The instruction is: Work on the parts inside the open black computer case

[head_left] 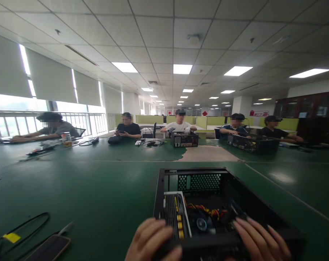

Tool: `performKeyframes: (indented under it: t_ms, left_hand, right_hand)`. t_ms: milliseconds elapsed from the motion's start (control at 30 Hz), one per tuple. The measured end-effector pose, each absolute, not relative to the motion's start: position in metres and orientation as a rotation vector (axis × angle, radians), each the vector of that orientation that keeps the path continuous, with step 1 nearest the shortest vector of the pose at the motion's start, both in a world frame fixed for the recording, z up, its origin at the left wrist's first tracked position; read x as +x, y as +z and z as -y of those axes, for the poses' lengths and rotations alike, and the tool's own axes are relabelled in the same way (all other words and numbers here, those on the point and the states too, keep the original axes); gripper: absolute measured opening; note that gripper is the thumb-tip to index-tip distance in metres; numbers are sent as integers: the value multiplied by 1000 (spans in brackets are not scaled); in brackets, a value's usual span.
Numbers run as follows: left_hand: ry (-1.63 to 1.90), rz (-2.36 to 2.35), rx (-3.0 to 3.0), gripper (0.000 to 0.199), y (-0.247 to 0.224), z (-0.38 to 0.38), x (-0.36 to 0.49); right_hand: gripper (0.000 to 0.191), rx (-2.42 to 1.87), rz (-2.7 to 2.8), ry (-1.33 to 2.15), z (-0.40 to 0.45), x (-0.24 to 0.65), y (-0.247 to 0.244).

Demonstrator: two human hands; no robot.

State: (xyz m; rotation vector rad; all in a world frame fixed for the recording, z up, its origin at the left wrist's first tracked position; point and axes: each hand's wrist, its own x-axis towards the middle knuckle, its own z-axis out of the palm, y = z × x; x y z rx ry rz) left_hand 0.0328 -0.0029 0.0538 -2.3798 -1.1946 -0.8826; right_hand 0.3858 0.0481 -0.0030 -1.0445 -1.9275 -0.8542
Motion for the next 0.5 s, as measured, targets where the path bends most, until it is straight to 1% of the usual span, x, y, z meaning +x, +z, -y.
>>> performKeyframes:
  t_ms: [33,67,133,167,233,300,367,467,500]
  left_hand:
    - [-891,1324,-2323,37,60,-30,38]
    - [-899,1560,-2213,36,68,-64,46]
    - [-946,2179,-1895,43,82,-124,70]
    - [-956,2313,-1812,49,87,-147,82]
    - [-973,2420,-1799,58,90,-171,100]
    - [-971,2335,-1953,60,82,-165,103]
    - [-950,2278,-2104,52,67,-138,89]
    - [-866,2394,-2247,30,42,-80,50]
    - [-829,2455,-2271,27,36,-61,38]
  right_hand:
    - [62,-1105,1974,-823,-78,368,16]
    - [66,-1274,1980,-750,-109,348,35]
    - [70,-1723,1954,-487,-163,305,72]
    - [73,-1869,1940,-328,-182,286,86]
    - [75,-1957,1955,-157,-199,256,100]
    - [73,-1863,2069,-95,-187,241,95]
    - [66,-1706,2174,37,-154,243,77]
    - [42,-1558,2180,485,-90,266,43]
    - [36,-1552,2164,674,-71,275,33]
